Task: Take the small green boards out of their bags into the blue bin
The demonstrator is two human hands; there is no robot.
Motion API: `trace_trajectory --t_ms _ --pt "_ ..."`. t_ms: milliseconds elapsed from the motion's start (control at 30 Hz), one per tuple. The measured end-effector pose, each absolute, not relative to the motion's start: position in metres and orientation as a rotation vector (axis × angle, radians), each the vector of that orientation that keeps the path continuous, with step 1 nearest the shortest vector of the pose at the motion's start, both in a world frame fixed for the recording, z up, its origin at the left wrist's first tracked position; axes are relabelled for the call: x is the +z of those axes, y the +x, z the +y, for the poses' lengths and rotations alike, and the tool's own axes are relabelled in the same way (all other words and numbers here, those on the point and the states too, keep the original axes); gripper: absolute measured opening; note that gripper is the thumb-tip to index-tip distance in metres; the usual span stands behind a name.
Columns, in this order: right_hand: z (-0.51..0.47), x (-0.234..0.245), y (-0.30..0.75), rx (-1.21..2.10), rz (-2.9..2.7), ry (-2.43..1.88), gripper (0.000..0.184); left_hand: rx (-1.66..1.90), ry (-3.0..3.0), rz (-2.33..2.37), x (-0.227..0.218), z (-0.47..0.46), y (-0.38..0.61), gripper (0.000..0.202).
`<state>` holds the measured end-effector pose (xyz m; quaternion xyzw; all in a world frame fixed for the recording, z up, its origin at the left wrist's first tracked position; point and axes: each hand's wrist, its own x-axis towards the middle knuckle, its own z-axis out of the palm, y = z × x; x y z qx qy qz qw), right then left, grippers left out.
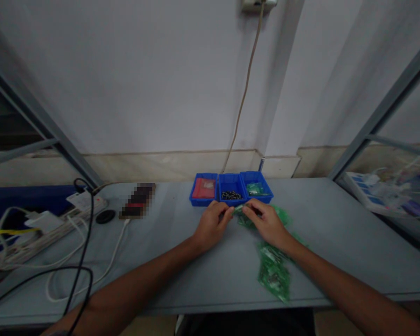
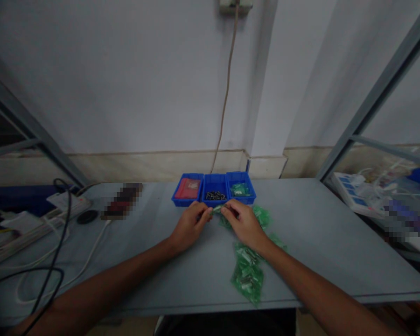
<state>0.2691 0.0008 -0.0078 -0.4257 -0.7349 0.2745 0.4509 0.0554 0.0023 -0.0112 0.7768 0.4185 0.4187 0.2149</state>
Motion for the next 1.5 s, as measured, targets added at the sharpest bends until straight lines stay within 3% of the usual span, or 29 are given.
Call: trace_trajectory --t_ms 200,333,633,833,1033,1300,1500 --pt "0.003 -0.013 0.271 0.743 -1.789 -1.076 0.039 1.214 2.047 1.124 -0.016 0.005 0.056 0.011" --pt "0.004 -0.015 0.271 0.779 -1.753 -1.078 0.040 1.241 2.061 1.051 -0.021 0.006 0.055 0.025" --pt "0.004 -0.012 0.269 0.797 -1.680 -1.086 0.047 1.198 2.206 0.975 -0.020 0.006 0.054 0.037" --pt "0.002 -0.010 0.268 0.805 -1.669 -1.067 0.049 1.176 2.230 0.976 -0.018 0.004 0.054 0.058" --pt "0.001 -0.011 0.267 0.793 -1.726 -1.056 0.048 1.203 2.252 1.016 -0.018 0.005 0.055 0.033" --pt "-0.004 -0.001 0.267 0.774 -1.802 -0.980 0.045 1.180 2.247 1.028 -0.019 0.006 0.055 0.051" --pt "-0.004 0.001 0.267 0.657 -1.896 -0.892 0.037 1.225 2.308 0.951 -0.015 0.005 0.056 0.022"
